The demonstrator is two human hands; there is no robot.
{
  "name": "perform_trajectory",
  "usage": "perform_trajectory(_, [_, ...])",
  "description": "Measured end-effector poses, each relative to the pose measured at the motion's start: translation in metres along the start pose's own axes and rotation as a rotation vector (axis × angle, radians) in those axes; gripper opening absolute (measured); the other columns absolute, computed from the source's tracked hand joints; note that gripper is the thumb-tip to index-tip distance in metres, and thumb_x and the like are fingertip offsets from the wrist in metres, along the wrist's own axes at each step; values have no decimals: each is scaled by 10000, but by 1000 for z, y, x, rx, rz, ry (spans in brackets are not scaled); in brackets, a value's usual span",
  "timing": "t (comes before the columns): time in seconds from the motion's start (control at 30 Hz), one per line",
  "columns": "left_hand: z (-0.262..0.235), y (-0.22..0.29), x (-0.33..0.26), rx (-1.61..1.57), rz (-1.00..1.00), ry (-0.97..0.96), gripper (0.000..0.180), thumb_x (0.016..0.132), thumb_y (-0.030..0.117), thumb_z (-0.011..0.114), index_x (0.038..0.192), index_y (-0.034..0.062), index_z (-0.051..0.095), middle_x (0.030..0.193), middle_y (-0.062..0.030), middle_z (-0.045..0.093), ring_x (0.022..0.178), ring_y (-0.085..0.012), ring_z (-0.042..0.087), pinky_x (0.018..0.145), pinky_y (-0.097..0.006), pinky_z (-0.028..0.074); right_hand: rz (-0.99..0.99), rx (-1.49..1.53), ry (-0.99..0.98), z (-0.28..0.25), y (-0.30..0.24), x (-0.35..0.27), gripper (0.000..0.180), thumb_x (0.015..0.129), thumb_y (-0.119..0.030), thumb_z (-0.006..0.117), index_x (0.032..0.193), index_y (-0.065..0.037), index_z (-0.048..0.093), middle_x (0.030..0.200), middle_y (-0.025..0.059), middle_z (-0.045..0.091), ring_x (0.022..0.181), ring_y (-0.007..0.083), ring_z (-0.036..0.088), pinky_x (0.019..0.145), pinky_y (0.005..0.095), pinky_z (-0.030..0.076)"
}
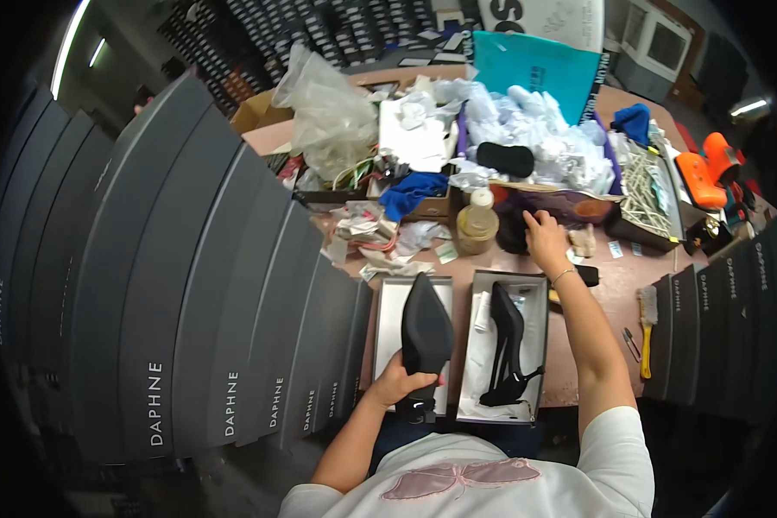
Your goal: Inspecting, brushing, and packing pairs of high heels into branded shoe boxes.
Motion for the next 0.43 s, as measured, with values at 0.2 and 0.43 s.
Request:
perform_trajectory(0.2, [4,4,-9,-179,5,-180,289,807,93,685,1059,4,574,876,-65,616,788,-179,629,731,-301,509,-84,584,58,-84,-82,-16,347,838,-36,551,1182,-27,591,1091,177,574,962,337,576,828,404,471])
perform_trajectory(0.43, [19,-5,-26,-159,-122,-278,280,813,70,672,1076,16,593,888,-86,635,794,-181,637,765,-320,506,-701,427,-226,-134,-199,-104,408,769,-108,626,1177,-113,610,1005,90,591,921,228,572,783,345,455])
Point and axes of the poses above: each hand's wrist, its own x-axis towards the middle knuckle, its own z-axis out of the palm, y = z × x, the point moved 6 cm from there along x, towards the middle knuckle
